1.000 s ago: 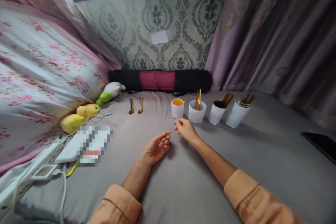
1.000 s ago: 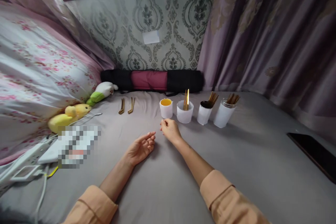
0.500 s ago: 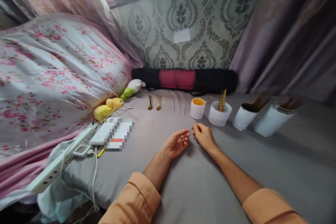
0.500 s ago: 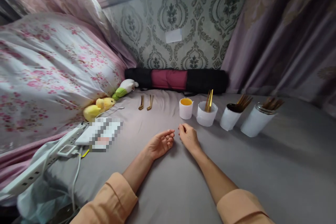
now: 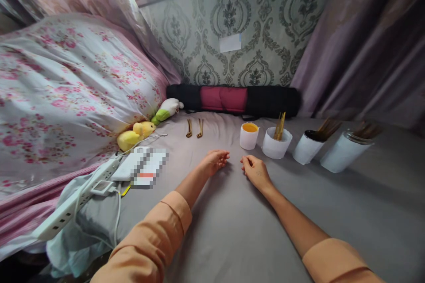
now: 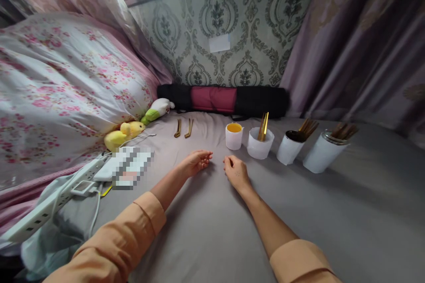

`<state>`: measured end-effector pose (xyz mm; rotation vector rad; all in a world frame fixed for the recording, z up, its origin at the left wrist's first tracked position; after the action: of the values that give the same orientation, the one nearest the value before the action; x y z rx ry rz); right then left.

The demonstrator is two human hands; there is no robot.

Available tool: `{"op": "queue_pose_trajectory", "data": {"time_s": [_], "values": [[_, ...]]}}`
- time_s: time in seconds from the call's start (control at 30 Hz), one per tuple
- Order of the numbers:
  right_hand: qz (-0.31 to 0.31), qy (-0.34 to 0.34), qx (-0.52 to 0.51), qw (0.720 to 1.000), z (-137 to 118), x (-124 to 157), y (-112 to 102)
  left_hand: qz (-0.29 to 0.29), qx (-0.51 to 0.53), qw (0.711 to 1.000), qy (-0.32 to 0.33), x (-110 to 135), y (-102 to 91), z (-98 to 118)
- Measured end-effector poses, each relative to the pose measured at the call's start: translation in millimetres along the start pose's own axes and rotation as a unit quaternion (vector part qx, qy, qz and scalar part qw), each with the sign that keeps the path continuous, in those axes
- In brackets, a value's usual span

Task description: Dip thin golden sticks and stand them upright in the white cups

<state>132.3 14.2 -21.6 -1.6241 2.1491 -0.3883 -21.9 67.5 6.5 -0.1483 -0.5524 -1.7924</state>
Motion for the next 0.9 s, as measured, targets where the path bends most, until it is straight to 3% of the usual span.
{"op": "queue_pose_trajectory", "data": {"time_s": [0.23,0.53,0.7,0.9], "values": [[-0.002,-0.006,0.006,1.0,1.3,-0.4,1.3,0.074,-0.147,0.984,0.067,-27.3,-21.7,23.7],[-0.003,-0.007,0.015,1.0,0.8,1.0,0.9,0.111,-0.311,0.939,0.101,-29.6,-25.5,38.5],[-0.007,-0.013,0.022,1.0,-4.4,2.8,-1.1,0.123,-0.413,0.893,0.13,-32.6,-35.6,45.1],[-0.002,-0.025,0.059,0.998,-5.9,3.7,-1.5,0.176,-0.535,0.811,0.158,-45.8,-59.0,60.1]]}}
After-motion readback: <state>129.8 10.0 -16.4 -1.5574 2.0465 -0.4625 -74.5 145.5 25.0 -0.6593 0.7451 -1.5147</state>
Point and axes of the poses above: each hand's wrist, its own x-axis away from the middle knuckle, its own y-axis out of the palm, z = x × y, the point moved 1 cm from there along -x, towards the middle knuckle, and after that the axes turned 2 degrees about y, right-handed, at the moved point
